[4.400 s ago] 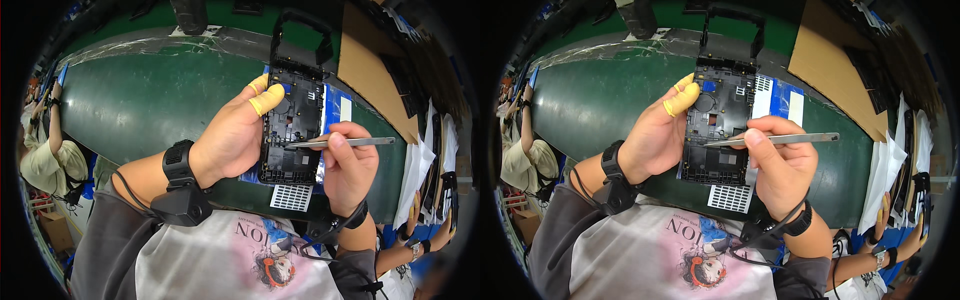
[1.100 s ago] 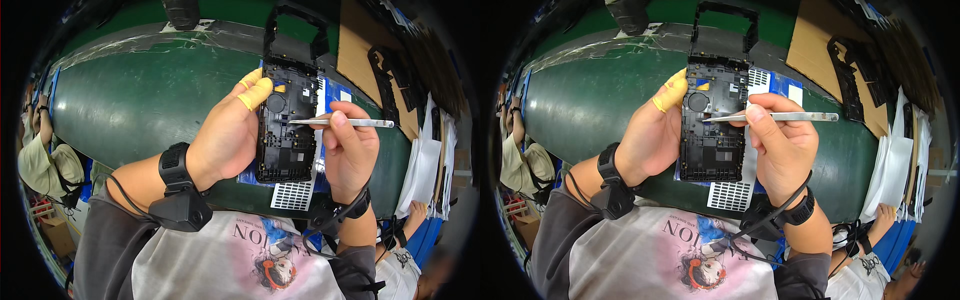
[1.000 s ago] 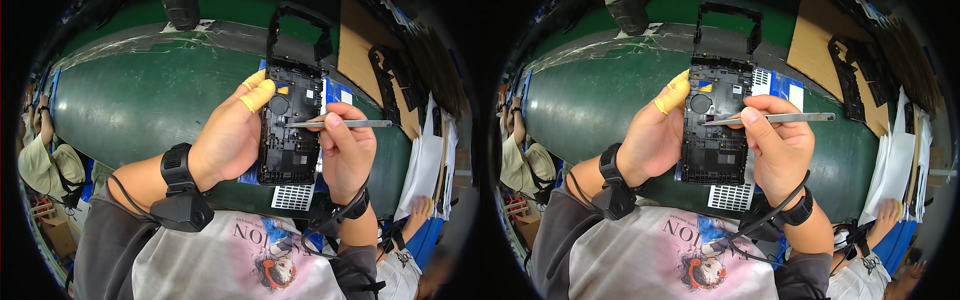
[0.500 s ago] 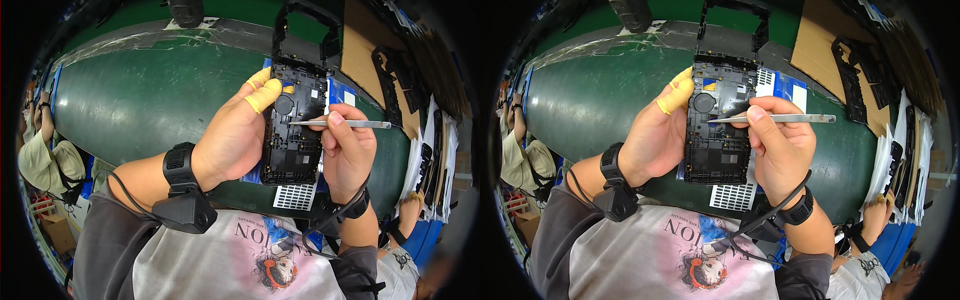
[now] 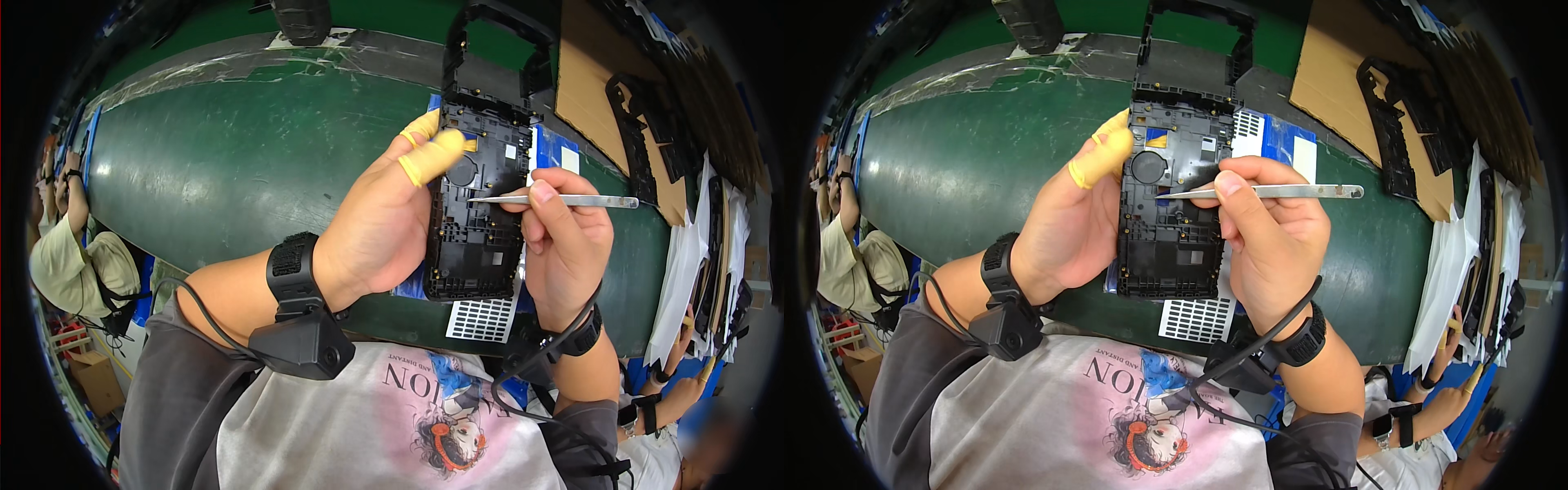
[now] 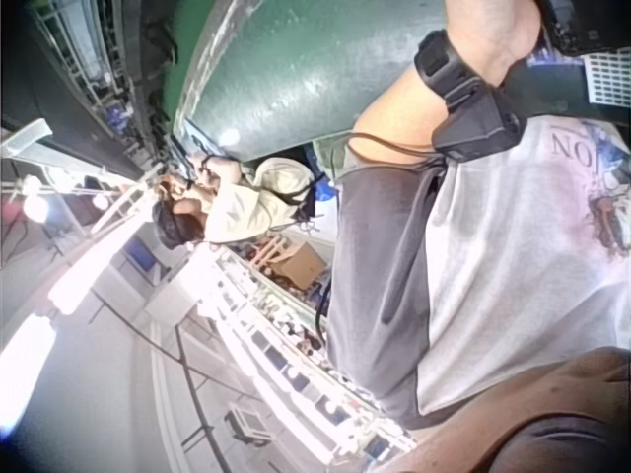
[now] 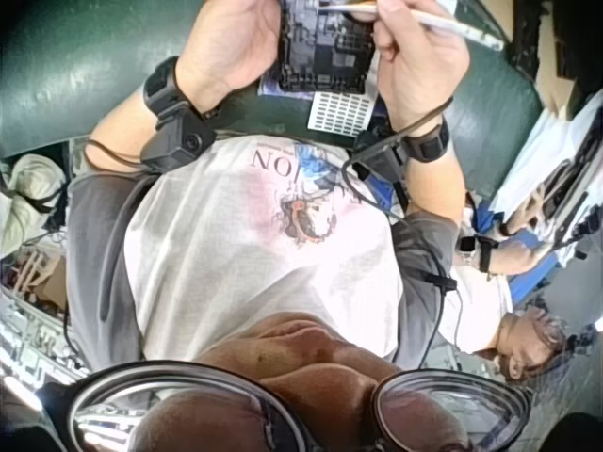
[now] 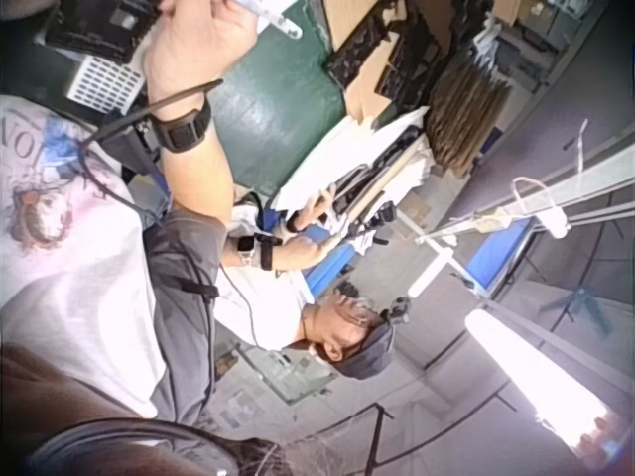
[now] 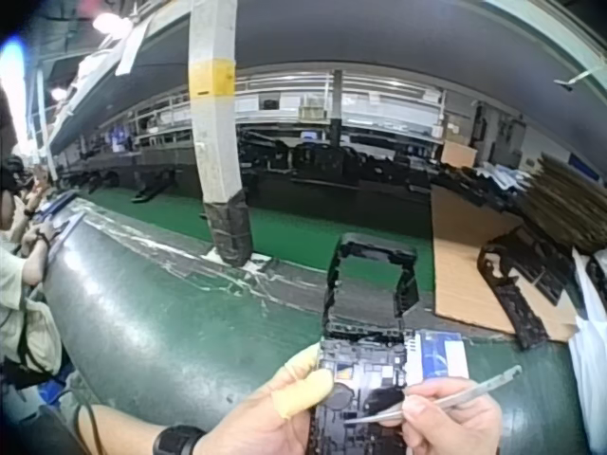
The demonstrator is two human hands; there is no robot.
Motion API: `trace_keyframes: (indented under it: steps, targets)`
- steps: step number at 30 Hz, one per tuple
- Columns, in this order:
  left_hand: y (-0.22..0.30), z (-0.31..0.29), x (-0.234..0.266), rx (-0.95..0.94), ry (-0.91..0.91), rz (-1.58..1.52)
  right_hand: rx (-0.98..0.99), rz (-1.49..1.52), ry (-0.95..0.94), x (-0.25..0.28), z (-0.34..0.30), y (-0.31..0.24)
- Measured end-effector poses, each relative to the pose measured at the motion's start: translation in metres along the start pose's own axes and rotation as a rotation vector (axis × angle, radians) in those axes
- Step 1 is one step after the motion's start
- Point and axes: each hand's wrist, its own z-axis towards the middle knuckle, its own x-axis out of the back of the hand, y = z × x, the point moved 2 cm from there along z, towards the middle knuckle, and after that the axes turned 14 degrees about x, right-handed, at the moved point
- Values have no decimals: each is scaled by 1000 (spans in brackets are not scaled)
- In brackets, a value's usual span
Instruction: Assembling small components into a black plastic housing using tweezers and a manual insertion tool at a factory workbench.
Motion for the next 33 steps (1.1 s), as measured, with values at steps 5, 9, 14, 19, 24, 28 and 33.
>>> trace_keyframes:
  steps: [5, 9, 14, 19, 24, 28, 33]
  targets:
    - [0, 3, 4, -77, 123, 180, 7, -15, 6, -1, 4, 0]
    - [2, 5, -1, -83, 61, 198, 57, 20, 37, 11, 15, -7]
    - [33, 70, 20, 71, 61, 283, 222, 67, 211, 55, 40, -25]
    - [113, 172, 9, -248, 614, 702, 150, 81, 170, 62, 44, -11]
    - [68, 243, -22, -559, 707, 1715, 71, 679, -158, 96, 60, -28]
    - [-37, 257, -88, -288, 526, 1968, 191, 874, -459, 110, 62, -35]
    - [-55, 275, -92, -197, 396, 1876, 228, 878, -708, 104, 61, -35]
